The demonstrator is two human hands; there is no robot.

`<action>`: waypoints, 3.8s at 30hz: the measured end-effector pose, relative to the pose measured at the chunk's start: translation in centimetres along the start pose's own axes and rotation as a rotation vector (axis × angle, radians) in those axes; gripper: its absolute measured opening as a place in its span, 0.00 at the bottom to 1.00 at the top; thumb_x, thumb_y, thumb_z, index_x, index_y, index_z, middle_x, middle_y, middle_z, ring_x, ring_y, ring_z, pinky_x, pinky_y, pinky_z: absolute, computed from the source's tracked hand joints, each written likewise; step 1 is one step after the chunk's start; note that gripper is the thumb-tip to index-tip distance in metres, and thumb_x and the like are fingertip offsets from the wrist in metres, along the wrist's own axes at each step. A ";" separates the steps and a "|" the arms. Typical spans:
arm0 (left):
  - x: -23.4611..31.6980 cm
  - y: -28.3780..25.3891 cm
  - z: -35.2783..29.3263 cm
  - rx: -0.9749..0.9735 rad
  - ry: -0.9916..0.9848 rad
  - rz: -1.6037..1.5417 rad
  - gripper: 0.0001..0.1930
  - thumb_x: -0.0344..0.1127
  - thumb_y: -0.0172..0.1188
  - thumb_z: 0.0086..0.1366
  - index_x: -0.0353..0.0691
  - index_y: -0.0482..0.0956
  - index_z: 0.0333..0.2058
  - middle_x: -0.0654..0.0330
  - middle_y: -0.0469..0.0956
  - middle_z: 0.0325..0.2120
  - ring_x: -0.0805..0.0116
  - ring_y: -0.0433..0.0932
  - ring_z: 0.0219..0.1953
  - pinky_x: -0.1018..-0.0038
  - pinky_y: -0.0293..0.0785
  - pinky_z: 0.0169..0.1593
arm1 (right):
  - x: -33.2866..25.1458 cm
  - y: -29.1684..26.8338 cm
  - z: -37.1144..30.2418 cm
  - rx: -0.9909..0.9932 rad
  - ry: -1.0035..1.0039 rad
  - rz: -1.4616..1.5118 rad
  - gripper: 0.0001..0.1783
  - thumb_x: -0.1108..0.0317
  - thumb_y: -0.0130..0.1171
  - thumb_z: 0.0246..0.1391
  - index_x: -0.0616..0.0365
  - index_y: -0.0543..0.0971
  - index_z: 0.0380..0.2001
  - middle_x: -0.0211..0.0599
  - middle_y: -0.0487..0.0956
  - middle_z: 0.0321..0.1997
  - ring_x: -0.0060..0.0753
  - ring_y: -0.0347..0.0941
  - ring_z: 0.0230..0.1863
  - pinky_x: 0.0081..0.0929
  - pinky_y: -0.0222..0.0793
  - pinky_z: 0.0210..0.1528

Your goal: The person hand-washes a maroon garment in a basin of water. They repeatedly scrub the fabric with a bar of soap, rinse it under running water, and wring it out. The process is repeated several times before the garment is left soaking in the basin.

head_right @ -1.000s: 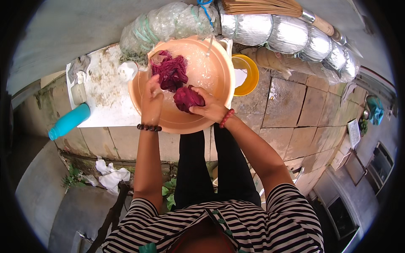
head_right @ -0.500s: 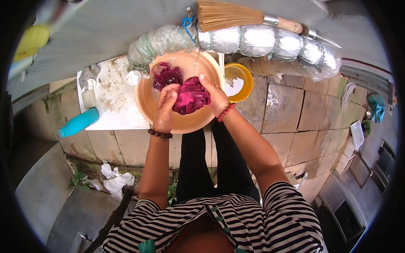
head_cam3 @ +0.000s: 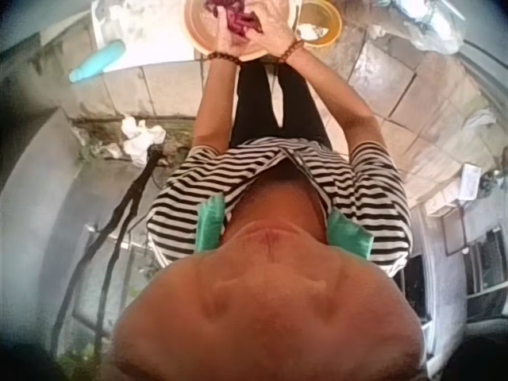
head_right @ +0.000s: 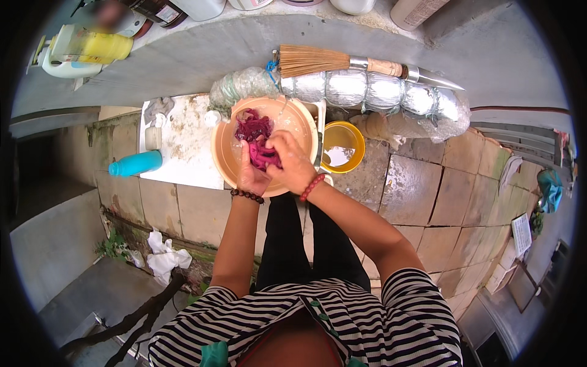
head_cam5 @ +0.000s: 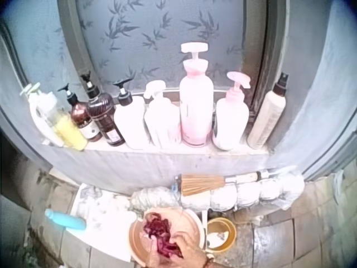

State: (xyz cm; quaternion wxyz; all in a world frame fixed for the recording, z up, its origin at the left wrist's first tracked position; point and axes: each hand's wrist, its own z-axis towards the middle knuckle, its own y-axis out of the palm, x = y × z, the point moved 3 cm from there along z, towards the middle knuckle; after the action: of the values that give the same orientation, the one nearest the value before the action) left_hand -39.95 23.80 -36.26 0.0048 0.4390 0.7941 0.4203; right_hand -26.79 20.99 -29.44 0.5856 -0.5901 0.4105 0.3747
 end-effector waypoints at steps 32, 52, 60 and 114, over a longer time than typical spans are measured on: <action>4.8 2.2 -3.9 0.131 0.056 0.194 0.26 0.55 0.52 0.66 0.43 0.71 0.55 0.60 0.78 0.50 0.66 0.78 0.49 0.65 0.77 0.48 | -2.3 -0.4 3.2 0.382 0.199 0.446 0.31 0.47 0.34 0.71 0.60 0.80 0.38 0.37 0.80 0.35 0.27 0.74 0.39 0.26 0.68 0.48; -7.0 26.9 -13.3 -0.656 0.323 0.678 0.14 0.17 0.53 0.56 0.47 0.64 0.27 0.66 0.74 0.31 0.78 0.71 0.32 0.83 0.67 0.37 | -7.9 -32.5 -31.1 0.814 0.259 1.018 0.16 0.54 0.56 0.63 0.53 0.78 0.45 0.33 0.81 0.43 0.24 0.77 0.45 0.29 0.73 0.46; -15.9 35.7 -17.5 -0.496 0.256 0.943 0.11 0.39 0.55 0.64 0.41 0.79 0.41 0.63 0.82 0.33 0.70 0.81 0.35 0.67 0.79 0.38 | -12.1 -40.0 -43.8 0.401 0.166 0.600 0.36 0.76 0.62 0.51 0.55 0.64 0.64 0.47 0.73 0.57 0.32 0.74 0.52 0.29 0.68 0.58; -30.7 36.4 -24.2 -1.073 -0.742 0.844 0.30 0.63 0.40 0.71 0.42 0.72 0.54 0.62 0.76 0.50 0.68 0.72 0.55 0.67 0.66 0.59 | -16.1 -37.4 -35.8 0.514 0.437 -0.649 0.17 0.61 0.52 0.51 0.60 0.81 0.38 0.52 0.82 0.35 0.54 0.80 0.38 0.44 0.75 0.44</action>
State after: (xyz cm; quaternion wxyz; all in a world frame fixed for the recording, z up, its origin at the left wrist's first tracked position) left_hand -4.94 -4.29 -7.29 0.3216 0.7538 0.1941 0.5391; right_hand 0.18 -14.90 0.97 0.6996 -0.5888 0.3979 -0.0745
